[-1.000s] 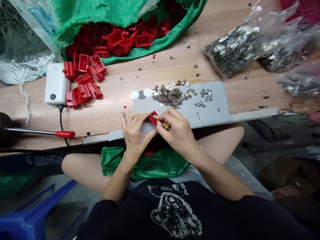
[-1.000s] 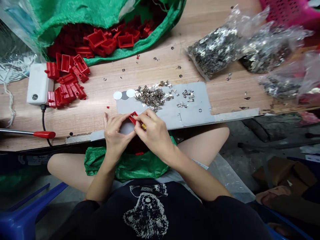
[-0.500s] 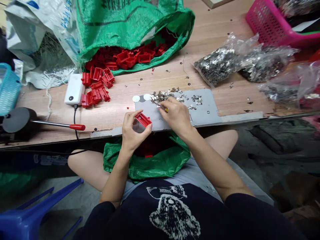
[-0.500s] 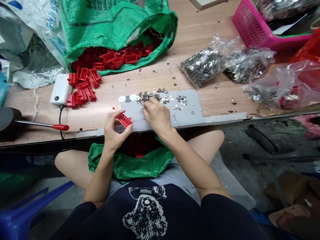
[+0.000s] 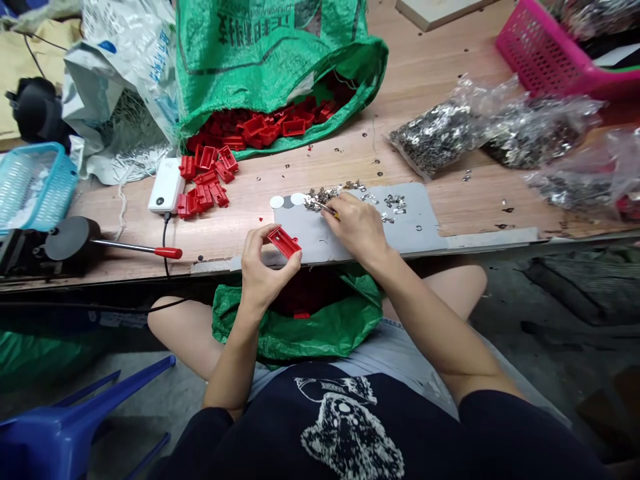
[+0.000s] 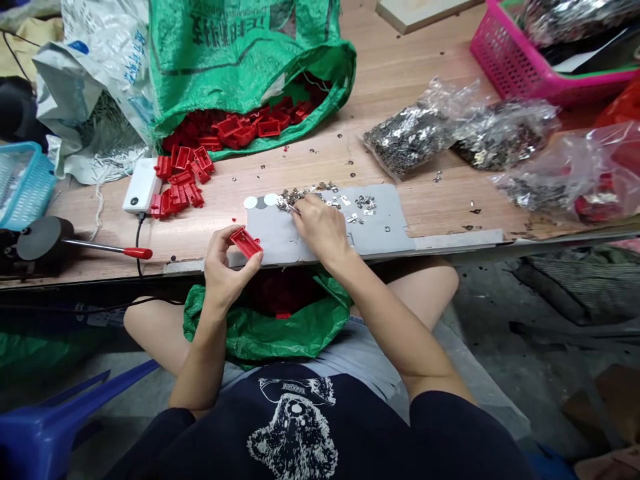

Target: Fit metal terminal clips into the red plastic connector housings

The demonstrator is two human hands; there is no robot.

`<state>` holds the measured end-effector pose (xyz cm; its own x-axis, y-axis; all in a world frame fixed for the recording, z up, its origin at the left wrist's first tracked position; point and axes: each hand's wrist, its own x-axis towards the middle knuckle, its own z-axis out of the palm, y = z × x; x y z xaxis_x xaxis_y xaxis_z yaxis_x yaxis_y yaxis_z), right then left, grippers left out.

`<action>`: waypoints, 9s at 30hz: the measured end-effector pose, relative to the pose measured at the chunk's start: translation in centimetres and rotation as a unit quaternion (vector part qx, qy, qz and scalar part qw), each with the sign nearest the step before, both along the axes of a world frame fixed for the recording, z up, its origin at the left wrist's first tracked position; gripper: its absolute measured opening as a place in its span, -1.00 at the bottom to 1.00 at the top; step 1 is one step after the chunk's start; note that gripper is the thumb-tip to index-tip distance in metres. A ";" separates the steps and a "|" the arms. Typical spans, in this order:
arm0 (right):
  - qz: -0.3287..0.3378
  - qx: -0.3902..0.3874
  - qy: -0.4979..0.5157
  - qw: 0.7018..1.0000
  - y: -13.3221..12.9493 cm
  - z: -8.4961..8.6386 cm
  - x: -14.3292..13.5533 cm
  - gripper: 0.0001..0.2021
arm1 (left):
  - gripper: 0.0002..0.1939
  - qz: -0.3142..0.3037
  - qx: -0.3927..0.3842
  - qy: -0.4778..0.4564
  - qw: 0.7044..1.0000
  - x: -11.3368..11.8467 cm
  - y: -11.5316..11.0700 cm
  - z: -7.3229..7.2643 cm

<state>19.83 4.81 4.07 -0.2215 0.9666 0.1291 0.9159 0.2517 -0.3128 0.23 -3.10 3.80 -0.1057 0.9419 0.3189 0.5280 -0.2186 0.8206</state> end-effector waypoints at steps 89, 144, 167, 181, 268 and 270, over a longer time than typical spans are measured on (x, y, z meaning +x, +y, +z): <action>0.003 -0.195 0.413 0.890 -7.8 -1.5 -0.2 -0.80 | -0.93 -0.171 0.088 0.046 0.980 0.3 3.3 -3.2; -0.028 0.039 0.180 0.982 10.6 1.1 0.6 -0.71 | -0.82 -0.229 0.163 0.115 0.953 2.0 -3.8 -4.2; -0.035 -0.063 0.179 0.981 -2.1 1.1 -2.7 -0.85 | -0.16 -0.032 0.085 0.127 0.988 -0.1 1.8 -1.8; -0.050 0.064 0.117 0.990 -1.6 -2.0 10.4 -0.83 | -0.17 -0.084 0.018 0.094 0.992 -0.4 2.1 -3.0; 0.084 0.023 0.128 0.988 -5.0 0.2 -2.5 -0.76 | -0.66 -0.057 0.065 0.137 0.987 0.7 2.6 -3.6; 0.076 0.029 0.202 0.976 -5.3 0.2 -2.0 -0.73 | -0.62 -0.057 0.057 0.129 0.988 0.7 2.5 -3.4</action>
